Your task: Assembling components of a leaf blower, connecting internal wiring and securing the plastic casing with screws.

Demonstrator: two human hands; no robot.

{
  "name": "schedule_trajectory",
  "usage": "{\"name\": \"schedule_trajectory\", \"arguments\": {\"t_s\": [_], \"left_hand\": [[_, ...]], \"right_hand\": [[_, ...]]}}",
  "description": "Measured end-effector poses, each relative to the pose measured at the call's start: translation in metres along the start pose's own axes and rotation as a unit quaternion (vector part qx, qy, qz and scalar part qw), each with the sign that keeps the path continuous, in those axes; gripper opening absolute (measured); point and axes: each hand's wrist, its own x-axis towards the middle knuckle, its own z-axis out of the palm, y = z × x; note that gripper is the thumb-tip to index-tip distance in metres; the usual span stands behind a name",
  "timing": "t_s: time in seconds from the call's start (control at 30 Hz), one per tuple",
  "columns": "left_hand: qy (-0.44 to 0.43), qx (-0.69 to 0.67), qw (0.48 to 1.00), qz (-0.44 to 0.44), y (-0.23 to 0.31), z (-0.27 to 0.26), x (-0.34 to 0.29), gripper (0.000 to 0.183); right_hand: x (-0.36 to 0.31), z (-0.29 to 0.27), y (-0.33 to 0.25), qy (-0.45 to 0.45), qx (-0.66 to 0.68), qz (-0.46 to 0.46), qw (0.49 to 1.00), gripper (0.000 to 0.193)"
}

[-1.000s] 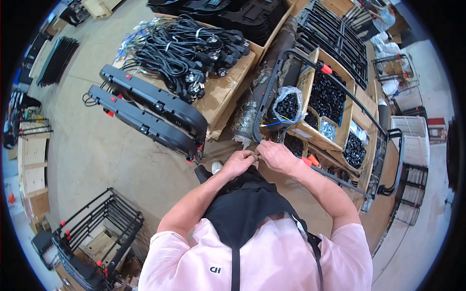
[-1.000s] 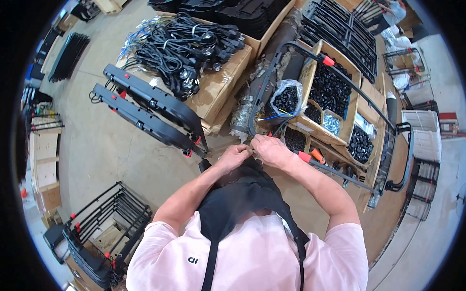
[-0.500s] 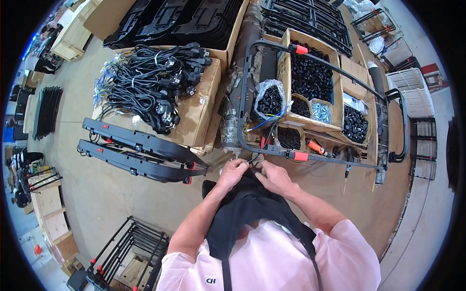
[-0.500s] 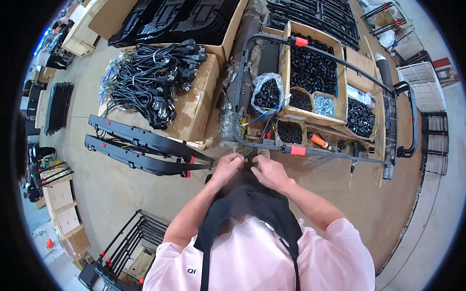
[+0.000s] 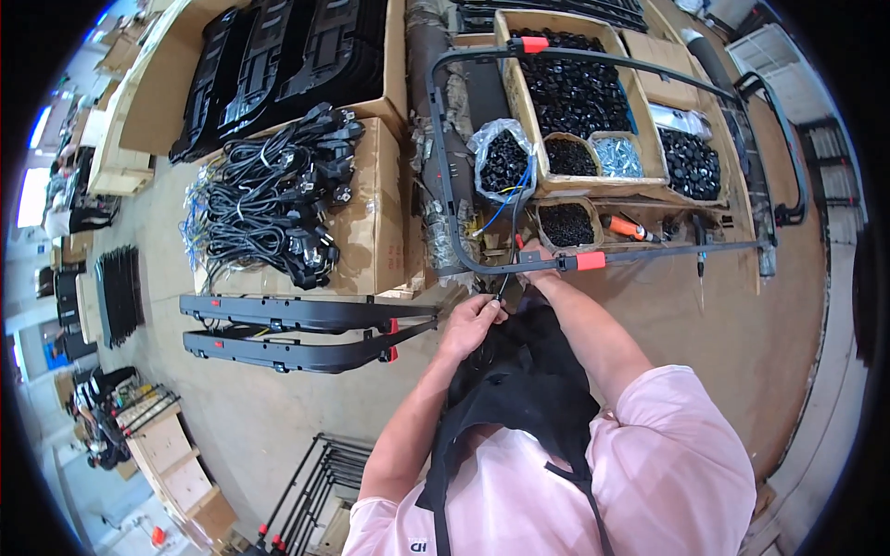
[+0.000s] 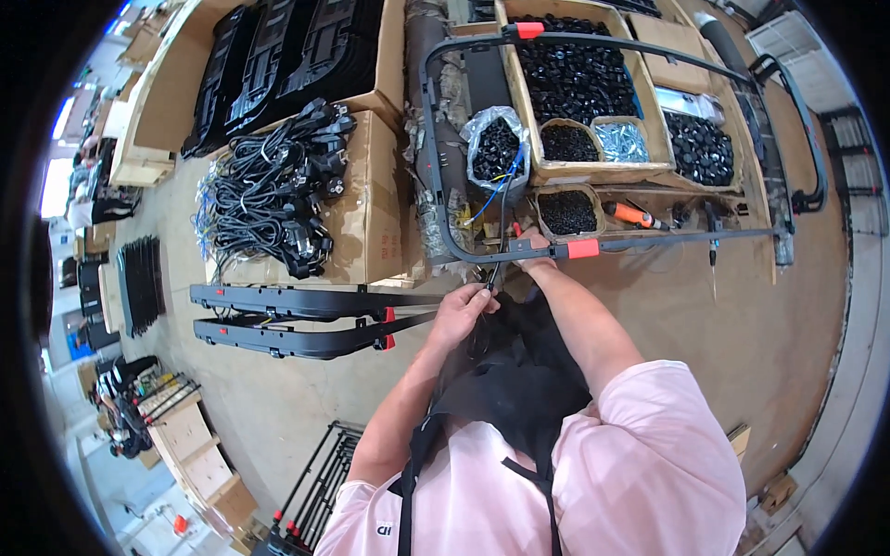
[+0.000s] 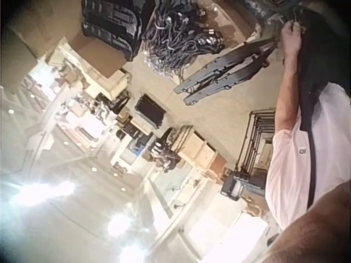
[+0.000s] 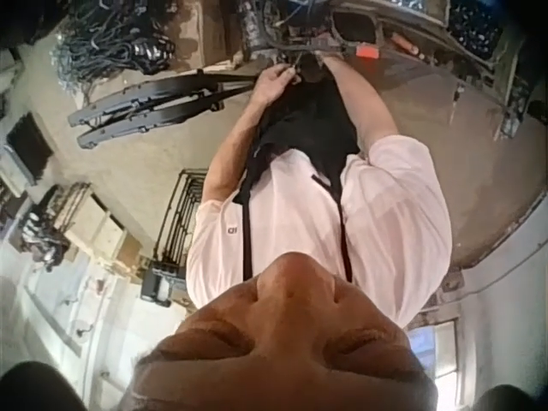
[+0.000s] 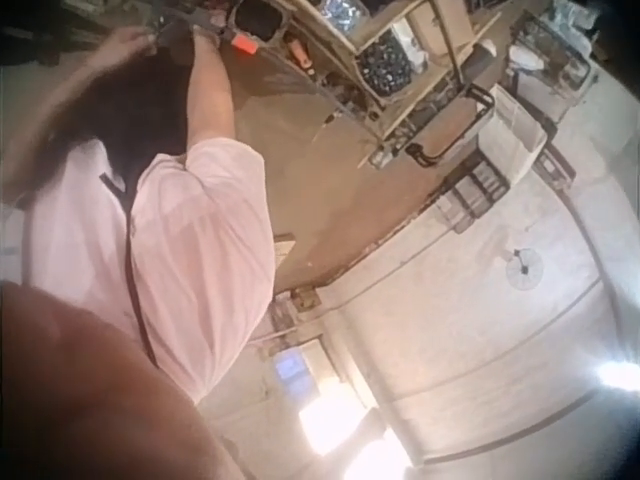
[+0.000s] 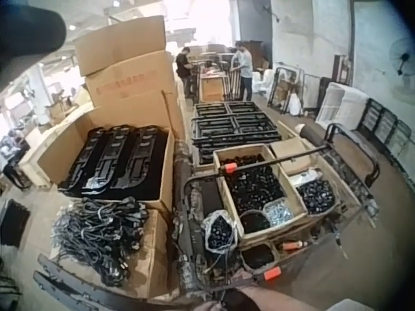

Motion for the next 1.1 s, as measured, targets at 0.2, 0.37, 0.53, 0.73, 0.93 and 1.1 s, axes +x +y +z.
{"name": "schedule_trajectory", "arguments": {"t_s": [0.2,0.37,0.53,0.73,0.93,1.1], "left_hand": [[0.026,-0.119,0.993,-0.001,-0.017,0.01,-0.007,0.03],[0.035,-0.157,0.987,-0.001,-0.009,0.029,-0.005,0.031],[0.052,-0.138,0.989,-0.02,-0.002,0.036,-0.001,0.032],[0.109,-0.071,0.991,-0.024,-0.001,0.048,-0.003,0.031],[0.154,-0.028,0.988,-0.005,-0.012,0.054,-0.001,0.031],[0.181,0.075,0.98,0.023,-0.004,0.06,-0.002,0.032]], "right_hand": [[-0.159,-0.028,-0.017,-0.058,0.13,0.075,0.987,0.045],[-0.255,-0.067,-0.023,-0.05,0.066,0.0,0.997,0.053],[-0.266,-0.058,-0.014,0.035,0.047,-0.138,0.989,0.065],[-0.265,-0.061,-0.016,0.021,0.015,-0.143,0.989,0.077],[-0.263,-0.071,-0.017,-0.008,-0.041,-0.191,0.981,0.084],[-0.261,-0.078,-0.013,-0.005,-0.081,-0.216,0.973,0.088]]}}
